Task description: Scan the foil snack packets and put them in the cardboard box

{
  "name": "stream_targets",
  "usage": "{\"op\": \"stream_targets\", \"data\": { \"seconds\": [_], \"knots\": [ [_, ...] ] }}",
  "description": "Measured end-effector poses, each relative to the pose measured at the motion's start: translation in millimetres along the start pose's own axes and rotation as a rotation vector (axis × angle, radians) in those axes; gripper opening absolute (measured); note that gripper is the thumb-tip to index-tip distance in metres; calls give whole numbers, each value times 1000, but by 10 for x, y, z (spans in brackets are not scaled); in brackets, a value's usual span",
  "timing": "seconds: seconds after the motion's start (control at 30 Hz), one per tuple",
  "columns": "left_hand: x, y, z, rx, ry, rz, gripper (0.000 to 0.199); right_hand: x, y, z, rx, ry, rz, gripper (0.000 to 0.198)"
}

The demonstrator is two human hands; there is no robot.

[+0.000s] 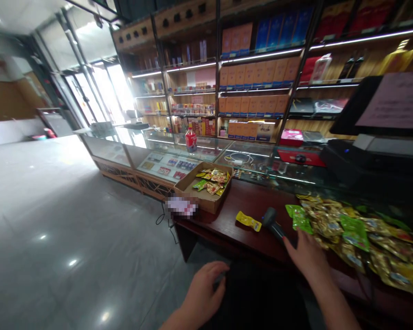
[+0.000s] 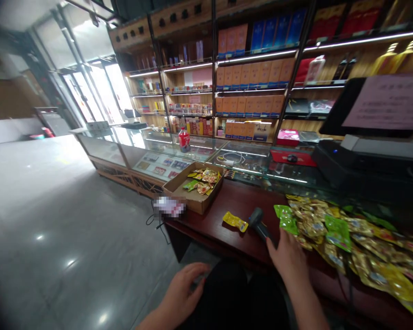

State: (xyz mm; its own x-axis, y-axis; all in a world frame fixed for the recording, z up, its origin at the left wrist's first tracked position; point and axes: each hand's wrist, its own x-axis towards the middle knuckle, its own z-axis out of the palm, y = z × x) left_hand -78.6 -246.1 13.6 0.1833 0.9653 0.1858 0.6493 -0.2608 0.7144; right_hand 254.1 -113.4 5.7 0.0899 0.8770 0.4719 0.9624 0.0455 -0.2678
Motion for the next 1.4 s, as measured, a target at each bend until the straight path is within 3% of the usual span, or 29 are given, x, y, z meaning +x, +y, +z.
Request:
{"op": "stream_targets", "data": {
  "seconds": [0.17, 0.3, 0.37, 0.43, 0.5, 0.6, 0.7, 0.77, 0.87, 1.07, 1.23, 1.4],
  "knots": [
    [898, 177, 128, -14, 36, 59, 36, 157, -235, 175, -93, -292, 66, 53],
    [1709, 300, 291, 160, 16, -35, 50, 119, -402, 178, -113, -295, 78, 45],
    [1985, 306, 371, 284, -89, -53, 69, 94, -392, 166, 2, -275, 124, 43],
    [2136, 257, 431, 364, -227, 20, 84, 50, -313, 122, 222, -199, 201, 47],
    [2185, 160, 470, 368, -301, 122, 86, -26, -204, 27, 489, -62, 316, 54],
    [2164, -28, 508, 288, -258, 206, 84, -197, -89, -199, 903, 72, 536, 60],
    [2140, -183, 543, 196, -148, 245, 68, -386, -110, -431, 1299, 65, 755, 59],
    [2144, -244, 569, 143, -81, 255, 50, -499, -177, -540, 1445, 53, 823, 58],
    [2165, -289, 605, 77, -20, 256, 39, -652, -291, -628, 1426, 67, 798, 49],
    [2192, -367, 646, -4, 34, 309, 73, -876, -540, -619, 1113, -110, 674, 59],
    [2185, -399, 595, -74, 54, 324, 71, -912, -698, -531, 1070, -193, 661, 66],
    [2183, -380, 570, -54, 44, 305, 66, -949, -677, -484, 998, -315, 626, 66]
  ]
}}
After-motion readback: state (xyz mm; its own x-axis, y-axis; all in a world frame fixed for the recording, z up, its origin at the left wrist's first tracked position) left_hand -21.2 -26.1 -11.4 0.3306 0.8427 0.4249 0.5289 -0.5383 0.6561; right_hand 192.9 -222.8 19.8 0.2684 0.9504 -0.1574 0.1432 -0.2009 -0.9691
